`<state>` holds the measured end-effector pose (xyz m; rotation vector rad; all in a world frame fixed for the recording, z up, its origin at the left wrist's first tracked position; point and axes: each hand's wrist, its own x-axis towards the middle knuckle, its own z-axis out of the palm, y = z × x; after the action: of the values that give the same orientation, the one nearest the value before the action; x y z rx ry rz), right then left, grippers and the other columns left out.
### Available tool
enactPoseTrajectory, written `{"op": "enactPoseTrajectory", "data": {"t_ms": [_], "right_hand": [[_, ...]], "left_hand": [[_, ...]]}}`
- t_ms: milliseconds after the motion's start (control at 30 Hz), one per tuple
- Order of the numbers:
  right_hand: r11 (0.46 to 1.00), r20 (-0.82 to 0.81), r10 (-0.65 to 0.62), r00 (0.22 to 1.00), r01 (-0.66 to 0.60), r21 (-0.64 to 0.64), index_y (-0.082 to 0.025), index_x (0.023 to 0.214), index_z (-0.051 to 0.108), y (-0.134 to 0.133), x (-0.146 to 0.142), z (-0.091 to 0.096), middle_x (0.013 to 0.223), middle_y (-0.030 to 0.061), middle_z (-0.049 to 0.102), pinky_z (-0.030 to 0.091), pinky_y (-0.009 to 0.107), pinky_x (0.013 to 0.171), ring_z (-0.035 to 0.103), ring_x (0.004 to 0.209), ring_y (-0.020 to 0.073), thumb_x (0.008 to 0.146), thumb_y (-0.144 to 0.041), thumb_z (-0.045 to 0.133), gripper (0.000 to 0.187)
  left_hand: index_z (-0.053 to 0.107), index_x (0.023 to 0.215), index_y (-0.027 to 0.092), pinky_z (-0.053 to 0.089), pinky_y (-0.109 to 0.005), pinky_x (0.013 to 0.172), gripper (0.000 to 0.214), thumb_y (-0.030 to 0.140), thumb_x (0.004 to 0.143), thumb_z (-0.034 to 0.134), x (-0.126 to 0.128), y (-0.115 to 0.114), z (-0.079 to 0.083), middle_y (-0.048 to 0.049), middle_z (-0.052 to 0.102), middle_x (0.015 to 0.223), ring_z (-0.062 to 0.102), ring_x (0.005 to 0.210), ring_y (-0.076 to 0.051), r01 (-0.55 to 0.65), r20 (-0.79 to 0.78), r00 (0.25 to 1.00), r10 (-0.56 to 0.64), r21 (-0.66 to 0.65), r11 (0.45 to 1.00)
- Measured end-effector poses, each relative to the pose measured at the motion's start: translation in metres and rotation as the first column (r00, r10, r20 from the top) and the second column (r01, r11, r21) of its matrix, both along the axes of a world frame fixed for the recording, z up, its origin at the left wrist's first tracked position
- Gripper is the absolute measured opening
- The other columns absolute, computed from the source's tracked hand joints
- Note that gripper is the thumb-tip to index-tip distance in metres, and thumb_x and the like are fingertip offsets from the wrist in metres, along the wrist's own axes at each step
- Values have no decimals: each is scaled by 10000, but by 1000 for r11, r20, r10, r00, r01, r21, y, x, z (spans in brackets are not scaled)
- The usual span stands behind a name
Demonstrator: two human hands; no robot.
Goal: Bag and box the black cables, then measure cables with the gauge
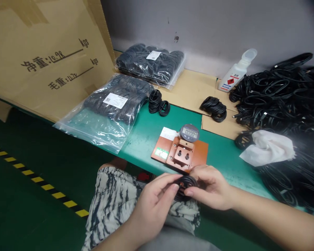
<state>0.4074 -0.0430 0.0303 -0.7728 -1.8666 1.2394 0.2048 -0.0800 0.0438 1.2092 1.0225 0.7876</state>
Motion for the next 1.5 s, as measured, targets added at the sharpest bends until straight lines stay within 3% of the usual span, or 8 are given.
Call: {"op": "enactPoseTrajectory", "data": {"t_ms": [233,433,567,667,833,1100,1267,1500], "right_hand": [[999,6,22,1000,-22,30,-165,678,565,1,0,3,532,-22,513,320,224,462,432,466,96,871,-282,690,258],[991,-60,132,989,-131,20,-161,754,598,2,3,6,562,45,634,427,234,543,558,511,125,1010,-255,403,335],[996,-59,65,996,-68,-56,-143,932,606,-1,2,3,562,-4,593,377,193,444,494,448,96,957,-212,534,103],[997,-66,75,995,-76,-14,-115,1038,640,0,2,1,578,-4,600,390,188,448,507,465,97,916,-212,617,158],[997,-30,74,997,-73,19,-121,906,682,3,2,3,586,25,629,402,195,465,525,477,97,943,-245,590,158],[996,12,71,997,-71,61,-154,800,603,2,0,4,550,0,585,413,215,499,497,483,103,879,-174,588,83],[993,31,93,995,-95,70,-151,827,615,3,2,6,566,12,598,415,224,502,510,496,109,911,-201,565,110],[996,22,86,996,-87,36,-159,779,579,2,2,7,567,-8,560,414,200,475,497,482,92,914,-252,596,165]], "left_hand": [[616,943,189,546,-238,781,64,176,908,564,7,0,-2,-28,611,961,663,854,-152,-37,36,999,38,-34,999],[594,884,199,511,-193,698,94,129,899,533,7,0,-7,2,576,879,614,768,-113,-127,-57,990,132,88,988],[587,889,195,489,-195,657,50,160,899,553,5,0,-1,0,578,865,585,739,-115,-89,66,994,92,-49,995],[619,884,187,481,-213,665,50,165,892,575,5,0,1,-15,582,880,582,764,-132,-58,89,994,61,-34,998],[639,916,191,481,-234,709,70,160,911,576,6,-3,-4,-29,586,893,597,815,-151,-90,92,992,85,46,995],[513,1114,216,512,-328,815,215,313,939,590,-1,-7,-9,-63,601,993,612,851,-178,184,391,916,-95,-196,963],[575,910,166,545,-305,723,270,418,976,506,5,-4,-9,-48,658,781,659,728,-171,275,209,953,-219,-298,914],[571,840,156,536,-253,621,313,393,1000,443,9,-6,-14,-45,654,724,668,638,-156,274,90,961,-261,-215,937]]}}
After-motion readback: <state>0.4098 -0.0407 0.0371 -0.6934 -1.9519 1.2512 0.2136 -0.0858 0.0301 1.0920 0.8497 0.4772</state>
